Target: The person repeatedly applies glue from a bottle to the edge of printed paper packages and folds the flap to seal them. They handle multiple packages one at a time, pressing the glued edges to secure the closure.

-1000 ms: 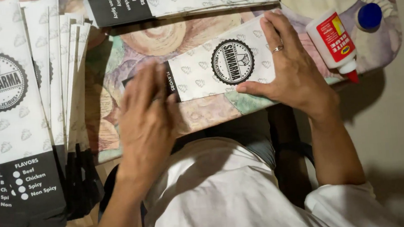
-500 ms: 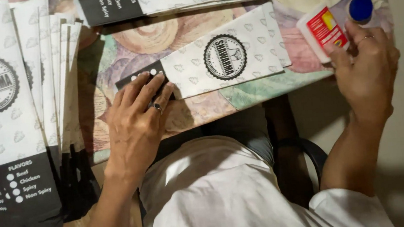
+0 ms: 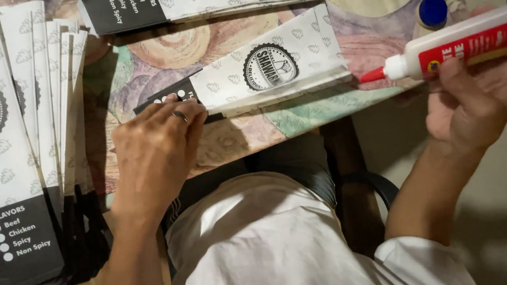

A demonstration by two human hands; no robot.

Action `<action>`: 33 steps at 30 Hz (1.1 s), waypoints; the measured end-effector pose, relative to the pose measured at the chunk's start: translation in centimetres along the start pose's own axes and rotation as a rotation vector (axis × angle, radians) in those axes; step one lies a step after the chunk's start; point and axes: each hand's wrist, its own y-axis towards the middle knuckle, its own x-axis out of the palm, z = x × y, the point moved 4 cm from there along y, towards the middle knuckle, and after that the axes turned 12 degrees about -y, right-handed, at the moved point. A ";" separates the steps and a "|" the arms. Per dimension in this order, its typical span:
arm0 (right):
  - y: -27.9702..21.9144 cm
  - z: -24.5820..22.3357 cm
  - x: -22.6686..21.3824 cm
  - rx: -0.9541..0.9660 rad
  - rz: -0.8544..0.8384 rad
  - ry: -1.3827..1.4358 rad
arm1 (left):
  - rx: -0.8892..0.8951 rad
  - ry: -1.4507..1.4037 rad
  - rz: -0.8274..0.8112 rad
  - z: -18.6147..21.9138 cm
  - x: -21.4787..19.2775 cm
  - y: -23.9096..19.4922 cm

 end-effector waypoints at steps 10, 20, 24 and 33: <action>-3.0 3.9 -0.2 -0.377 0.253 -0.009 | -0.217 -0.194 0.087 -1.6 -0.8 0.5; -3.2 1.8 5.4 -0.202 0.166 -0.151 | -0.229 -0.061 0.090 -3.0 -0.8 1.0; -2.2 1.3 3.6 -0.170 0.151 -0.170 | -0.188 -0.148 0.117 -3.3 -1.4 1.4; -3.2 2.0 4.8 -0.139 0.171 -0.125 | -0.200 -0.260 0.099 -4.1 -1.8 2.0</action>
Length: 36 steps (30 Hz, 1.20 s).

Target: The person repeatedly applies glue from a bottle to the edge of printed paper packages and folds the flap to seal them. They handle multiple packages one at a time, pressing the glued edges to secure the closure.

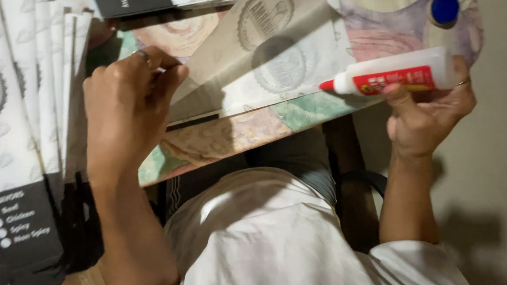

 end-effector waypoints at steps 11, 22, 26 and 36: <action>-4.4 -6.0 11.4 0.238 -0.216 0.132 | -0.020 -0.088 -0.039 -1.0 0.2 1.4; -6.5 -8.9 17.0 0.250 -0.351 0.295 | -0.050 -0.203 -0.027 -1.7 0.4 1.7; -7.7 -3.6 13.3 0.258 -0.012 0.490 | 0.006 -0.239 -0.093 1.0 -0.2 0.5; -6.9 -8.7 11.4 0.535 -0.712 0.676 | 0.259 -0.029 -0.091 3.2 2.8 -6.1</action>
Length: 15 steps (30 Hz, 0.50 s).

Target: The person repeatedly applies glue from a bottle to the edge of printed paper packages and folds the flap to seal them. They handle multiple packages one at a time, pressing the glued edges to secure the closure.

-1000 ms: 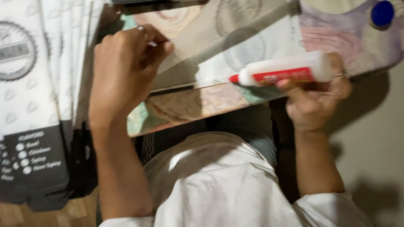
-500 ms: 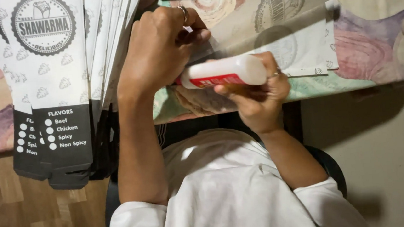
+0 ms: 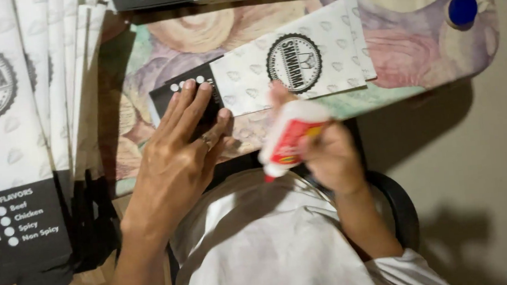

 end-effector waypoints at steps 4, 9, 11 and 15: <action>-2.3 0.1 -6.7 0.038 0.200 0.025 | -0.041 -0.046 -0.037 -0.3 0.1 -0.4; -4.2 -1.7 -13.1 -0.074 0.399 -0.179 | -0.014 0.025 0.019 0.6 1.0 -0.7; -4.5 -2.9 -15.7 -0.052 0.535 -0.355 | -0.007 0.107 -0.025 1.5 1.4 -0.8; -3.2 -4.0 -20.7 -0.001 0.777 -0.606 | 0.074 0.204 0.091 2.5 2.6 -3.1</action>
